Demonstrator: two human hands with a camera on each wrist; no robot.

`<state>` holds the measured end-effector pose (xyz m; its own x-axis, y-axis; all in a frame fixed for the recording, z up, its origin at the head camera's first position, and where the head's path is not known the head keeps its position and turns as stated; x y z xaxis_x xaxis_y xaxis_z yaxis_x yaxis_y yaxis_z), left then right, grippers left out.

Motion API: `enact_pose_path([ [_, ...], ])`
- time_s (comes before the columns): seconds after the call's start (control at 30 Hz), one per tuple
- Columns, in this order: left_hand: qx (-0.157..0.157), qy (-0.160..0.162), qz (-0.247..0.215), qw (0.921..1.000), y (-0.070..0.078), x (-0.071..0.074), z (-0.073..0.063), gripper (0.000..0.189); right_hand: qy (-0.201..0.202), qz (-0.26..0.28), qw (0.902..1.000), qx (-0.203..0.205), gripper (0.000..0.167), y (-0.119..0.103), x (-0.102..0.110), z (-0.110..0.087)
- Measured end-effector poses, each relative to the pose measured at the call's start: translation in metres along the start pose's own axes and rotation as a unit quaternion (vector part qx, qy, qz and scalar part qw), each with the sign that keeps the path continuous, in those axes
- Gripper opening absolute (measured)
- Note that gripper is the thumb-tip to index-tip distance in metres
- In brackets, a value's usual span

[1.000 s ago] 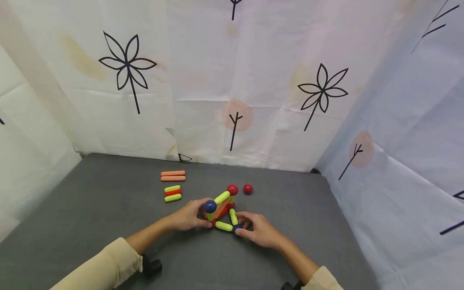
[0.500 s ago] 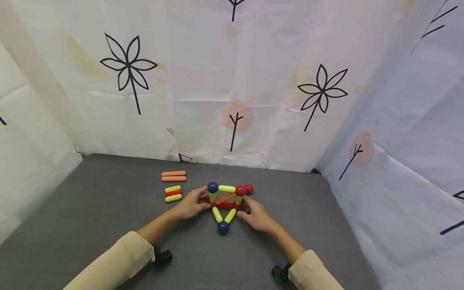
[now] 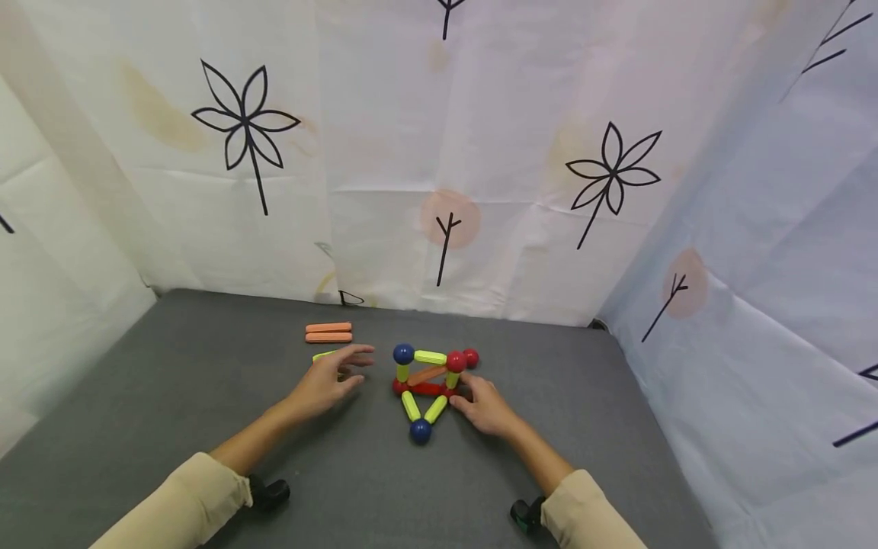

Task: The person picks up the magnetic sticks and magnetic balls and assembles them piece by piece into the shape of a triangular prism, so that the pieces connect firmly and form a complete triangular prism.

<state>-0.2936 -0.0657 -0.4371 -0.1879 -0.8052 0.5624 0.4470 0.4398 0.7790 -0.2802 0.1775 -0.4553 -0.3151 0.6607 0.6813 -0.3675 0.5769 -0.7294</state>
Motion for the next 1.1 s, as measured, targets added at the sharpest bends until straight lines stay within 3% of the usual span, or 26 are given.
enact_pose_path([
  [0.07, -0.010, 0.016, 0.054, 0.9984, -0.005, 0.014, -0.006, 0.053, 0.001, 0.000, 1.0000, 0.002, 0.032, 0.001, 0.001, 0.000],
  [0.2, 0.009, 0.028, 0.127, 0.9915, -0.023, 0.036, -0.018, 0.054, 0.000, 0.002, 1.0000, 0.000, 0.034, 0.001, 0.000, 0.000],
  [0.37, 0.033, 0.005, 0.136, 0.9901, -0.040, 0.044, -0.028, 0.047, 0.003, -0.005, 0.9999, -0.009, 0.034, 0.002, 0.000, 0.000],
  [0.53, 0.047, -0.023, 0.140, 0.9887, -0.042, 0.038, -0.028, 0.040, 0.007, -0.019, 0.9997, -0.015, 0.033, 0.003, 0.000, -0.001],
  [0.67, 0.031, -0.031, 0.104, 0.9936, -0.027, 0.025, -0.023, 0.038, 0.009, -0.019, 0.9997, -0.012, 0.033, 0.003, 0.000, -0.001],
  [0.83, -0.001, -0.052, -0.017, 0.9985, 0.006, -0.004, -0.015, 0.040, 0.011, -0.020, 0.9997, -0.005, 0.033, 0.002, 0.000, -0.002],
  [0.97, -0.016, -0.074, -0.108, 0.9913, 0.036, -0.032, -0.007, 0.042, 0.010, -0.016, 0.9998, 0.003, 0.033, 0.001, -0.001, -0.002],
  [1.1, -0.044, -0.099, -0.164, 0.9805, 0.061, -0.057, -0.003, 0.041, 0.008, -0.011, 0.9998, 0.011, 0.034, -0.001, -0.002, -0.003],
])
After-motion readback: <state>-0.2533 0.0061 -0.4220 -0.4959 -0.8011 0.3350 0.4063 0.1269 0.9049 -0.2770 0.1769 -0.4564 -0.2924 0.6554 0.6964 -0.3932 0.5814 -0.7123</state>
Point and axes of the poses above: each hand's wrist, its own z-axis towards the middle knuckle, its own x-axis out of the back of the hand, y = z × x, the point moved 9 cm from there along z, towards the middle knuckle, and after that the axes turned 1 degree about x, right-handed, at the moved point
